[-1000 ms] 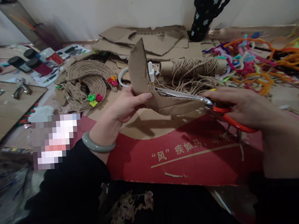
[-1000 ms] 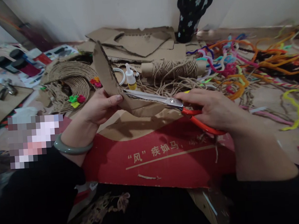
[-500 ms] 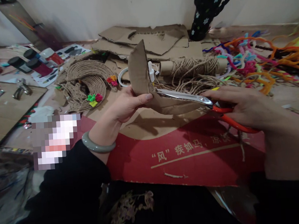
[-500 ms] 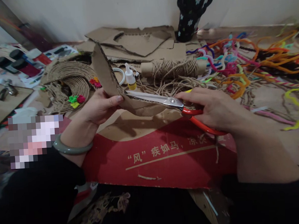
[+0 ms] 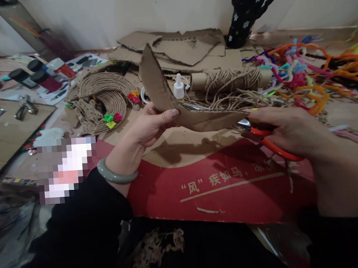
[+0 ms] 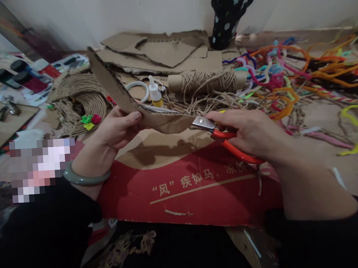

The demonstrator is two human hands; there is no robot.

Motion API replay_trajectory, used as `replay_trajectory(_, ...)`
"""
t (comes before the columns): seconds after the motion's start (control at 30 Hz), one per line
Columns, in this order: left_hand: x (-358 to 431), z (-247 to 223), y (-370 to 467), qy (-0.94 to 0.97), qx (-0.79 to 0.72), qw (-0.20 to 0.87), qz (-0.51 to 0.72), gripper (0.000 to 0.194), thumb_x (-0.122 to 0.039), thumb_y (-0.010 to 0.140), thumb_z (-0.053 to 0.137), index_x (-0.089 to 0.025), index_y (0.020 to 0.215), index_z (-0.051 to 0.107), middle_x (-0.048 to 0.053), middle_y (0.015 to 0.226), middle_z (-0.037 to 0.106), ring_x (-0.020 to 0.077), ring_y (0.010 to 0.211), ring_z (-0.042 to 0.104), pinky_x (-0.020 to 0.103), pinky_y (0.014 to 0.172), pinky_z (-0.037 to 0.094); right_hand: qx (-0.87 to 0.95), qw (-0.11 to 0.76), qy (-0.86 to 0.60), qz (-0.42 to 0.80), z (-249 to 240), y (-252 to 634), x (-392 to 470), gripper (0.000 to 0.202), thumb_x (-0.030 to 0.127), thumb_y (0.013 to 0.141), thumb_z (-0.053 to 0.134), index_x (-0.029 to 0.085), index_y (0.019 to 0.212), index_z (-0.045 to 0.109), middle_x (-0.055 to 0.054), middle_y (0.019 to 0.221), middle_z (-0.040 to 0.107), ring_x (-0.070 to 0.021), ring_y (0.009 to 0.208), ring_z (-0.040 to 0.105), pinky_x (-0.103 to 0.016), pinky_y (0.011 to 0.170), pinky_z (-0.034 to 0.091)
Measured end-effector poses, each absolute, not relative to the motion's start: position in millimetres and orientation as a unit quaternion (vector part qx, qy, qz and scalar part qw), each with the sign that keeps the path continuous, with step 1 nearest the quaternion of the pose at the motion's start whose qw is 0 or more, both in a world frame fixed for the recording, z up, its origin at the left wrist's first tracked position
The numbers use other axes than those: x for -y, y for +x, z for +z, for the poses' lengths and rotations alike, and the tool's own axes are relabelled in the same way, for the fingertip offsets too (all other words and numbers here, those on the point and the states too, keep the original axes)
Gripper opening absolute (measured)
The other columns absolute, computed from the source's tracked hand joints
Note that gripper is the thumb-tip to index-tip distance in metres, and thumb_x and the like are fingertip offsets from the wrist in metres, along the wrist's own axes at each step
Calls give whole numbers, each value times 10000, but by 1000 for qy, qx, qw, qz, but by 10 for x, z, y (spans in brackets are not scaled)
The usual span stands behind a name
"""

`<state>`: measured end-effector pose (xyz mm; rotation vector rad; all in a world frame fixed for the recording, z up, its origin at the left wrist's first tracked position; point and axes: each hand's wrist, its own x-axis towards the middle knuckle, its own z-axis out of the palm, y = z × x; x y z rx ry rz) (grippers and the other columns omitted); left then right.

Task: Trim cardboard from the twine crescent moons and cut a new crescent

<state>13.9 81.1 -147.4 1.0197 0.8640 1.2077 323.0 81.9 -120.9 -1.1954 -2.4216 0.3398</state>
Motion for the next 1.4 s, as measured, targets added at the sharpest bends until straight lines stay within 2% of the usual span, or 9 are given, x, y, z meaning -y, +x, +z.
replay_trajectory(0.2, -806, -1477, 137, 444, -364, 628, 525, 442, -421, 578, 927, -232, 921, 721, 44, 970, 780, 363, 1176, 679, 507, 922, 612, 884, 199, -397, 145, -1236, 3220, -822, 254, 329, 860, 531, 225, 976, 733, -78, 829, 768, -243, 793, 736, -364, 791, 583)
replay_trajectory(0.33, -787, -1479, 154, 435, -365, 644, 513, 445, -416, 571, 938, -221, 914, 730, 52, 948, 786, 351, 1100, 714, 504, 922, 612, 887, 183, -387, 175, -1245, 3218, -849, 161, 367, 826, 615, 225, 855, 685, -81, 806, 740, -252, 829, 719, -366, 800, 575)
replay_trajectory(0.57, -786, -1483, 171, 434, -370, 638, 518, 445, -417, 563, 943, -217, 900, 732, 48, 919, 793, 320, 997, 748, 488, 891, 627, 870, 192, -415, 184, -1228, 3131, -822, 289, 507, 813, 681, 230, 739, 640, -36, 634, 648, -247, 768, 697, -366, 756, 571)
replay_trajectory(0.67, -797, -1487, 165, 434, -369, 637, 520, 466, -421, 556, 945, -219, 916, 730, 49, 954, 794, 327, 1040, 736, 490, 908, 620, 868, 205, -412, 184, -1241, 3097, -792, 274, 506, 849, 653, 239, 792, 676, -32, 619, 640, -256, 788, 714, -378, 762, 578)
replay_trajectory(0.8, -812, -1499, 154, 438, -364, 633, 525, 492, -456, 550, 943, -221, 925, 728, 53, 974, 787, 338, 1082, 722, 477, 900, 617, 873, 216, -401, 173, -1292, 3100, -770, 253, 508, 894, 612, 282, 936, 719, -39, 738, 712, -248, 787, 728, -373, 744, 587)
replay_trajectory(0.9, -819, -1477, 139, 439, -375, 634, 515, 512, -468, 541, 945, -219, 931, 727, 48, 959, 785, 315, 1032, 735, 432, 861, 621, 883, 223, -388, 144, -1310, 3110, -771, 282, 470, 904, 603, 232, 985, 729, -70, 795, 748, -248, 808, 741, -359, 760, 591)
replay_trajectory(1.1, -853, -1330, 49, 432, -435, 596, 520, 541, -447, 497, 967, -199, 907, 714, 19, 856, 772, 187, 812, 735, 245, 650, 570, 901, 212, -368, 86, -1372, 3130, -792, 340, 318, 921, 537, 127, 1120, 737, -145, 933, 782, -247, 829, 755, -337, 744, 591)
replay_trajectory(1.23, -882, -1322, 0, 433, -443, 574, 535, 458, -392, 522, 968, -208, 852, 708, 6, 844, 764, 170, 753, 717, 215, 524, 502, 905, 216, -356, 90, -1412, 3150, -798, 371, 291, 927, 519, 110, 1176, 726, -161, 1008, 781, -253, 889, 753, -338, 776, 587)
replay_trajectory(1.4, -905, -1376, -12, 444, -426, 585, 528, 402, -367, 544, 964, -212, 797, 692, -7, 789, 741, 134, 644, 670, 207, 427, 418, 907, 188, -360, 111, -1382, 3154, -804, 467, 451, 926, 588, 111, 1227, 696, -161, 1004, 763, -265, 862, 737, -365, 766, 577)
